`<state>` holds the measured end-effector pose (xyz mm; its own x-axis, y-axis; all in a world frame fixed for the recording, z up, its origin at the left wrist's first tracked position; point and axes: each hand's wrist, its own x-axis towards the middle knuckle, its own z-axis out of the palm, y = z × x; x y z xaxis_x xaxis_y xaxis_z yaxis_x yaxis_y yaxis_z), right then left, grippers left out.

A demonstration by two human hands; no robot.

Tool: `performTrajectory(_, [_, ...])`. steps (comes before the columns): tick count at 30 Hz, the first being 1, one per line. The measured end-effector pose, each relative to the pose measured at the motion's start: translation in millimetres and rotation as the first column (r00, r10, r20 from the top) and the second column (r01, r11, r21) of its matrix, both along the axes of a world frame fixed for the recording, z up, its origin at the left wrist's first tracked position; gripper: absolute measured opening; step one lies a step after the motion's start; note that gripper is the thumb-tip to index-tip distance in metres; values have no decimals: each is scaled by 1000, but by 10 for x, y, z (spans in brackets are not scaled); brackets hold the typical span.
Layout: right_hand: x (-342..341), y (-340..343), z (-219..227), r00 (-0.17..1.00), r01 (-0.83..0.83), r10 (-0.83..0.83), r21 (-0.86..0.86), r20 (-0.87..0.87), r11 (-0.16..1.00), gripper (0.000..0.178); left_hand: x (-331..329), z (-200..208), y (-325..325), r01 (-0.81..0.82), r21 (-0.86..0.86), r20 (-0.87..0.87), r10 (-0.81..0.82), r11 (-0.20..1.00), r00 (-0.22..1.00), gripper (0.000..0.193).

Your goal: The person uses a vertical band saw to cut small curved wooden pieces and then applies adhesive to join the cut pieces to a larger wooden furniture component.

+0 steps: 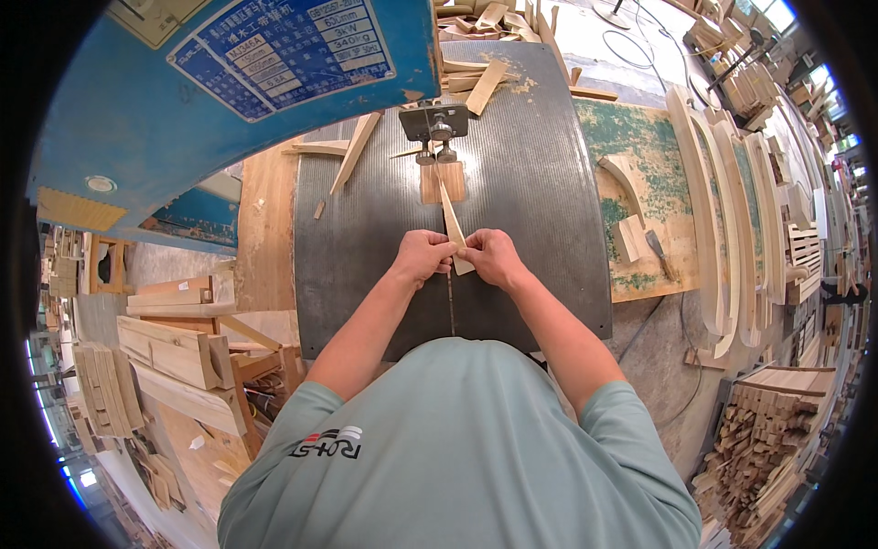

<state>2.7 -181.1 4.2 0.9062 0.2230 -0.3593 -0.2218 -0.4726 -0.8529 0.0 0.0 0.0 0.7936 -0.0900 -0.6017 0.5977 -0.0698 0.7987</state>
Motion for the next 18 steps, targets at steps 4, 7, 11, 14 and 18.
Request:
performTrajectory(4, [23, 10, 51, 1000, -10, 10, -32, 5, 999, 24, 30, 28, -1, -6, -22, -13, 6, 1000, 1000, 15])
performTrajectory(7, [35, 17, 54, 1000, -4, 4, -41, -1, 999, 24, 49, 27, 0, -5, -14, -20, 5, 1000, 1000, 15])
performTrajectory(11, [39, 30, 98, 1000, -4, 4, -37, -1, 999, 23, 51, 23, 3, -14, -8, -29, 13, 1000, 1000, 15])
performTrajectory(14, [54, 41, 80, 1000, -3, 3, -22, -10, 1000, 23, 65, 34, 13, -32, -9, -36, 32, 999, 999, 14])
performTrajectory(18, [70, 61, 119, 999, -33, 33, -39, -15, 999, 23, 72, 24, 28, -40, -12, -36, 40, 999, 999, 15])
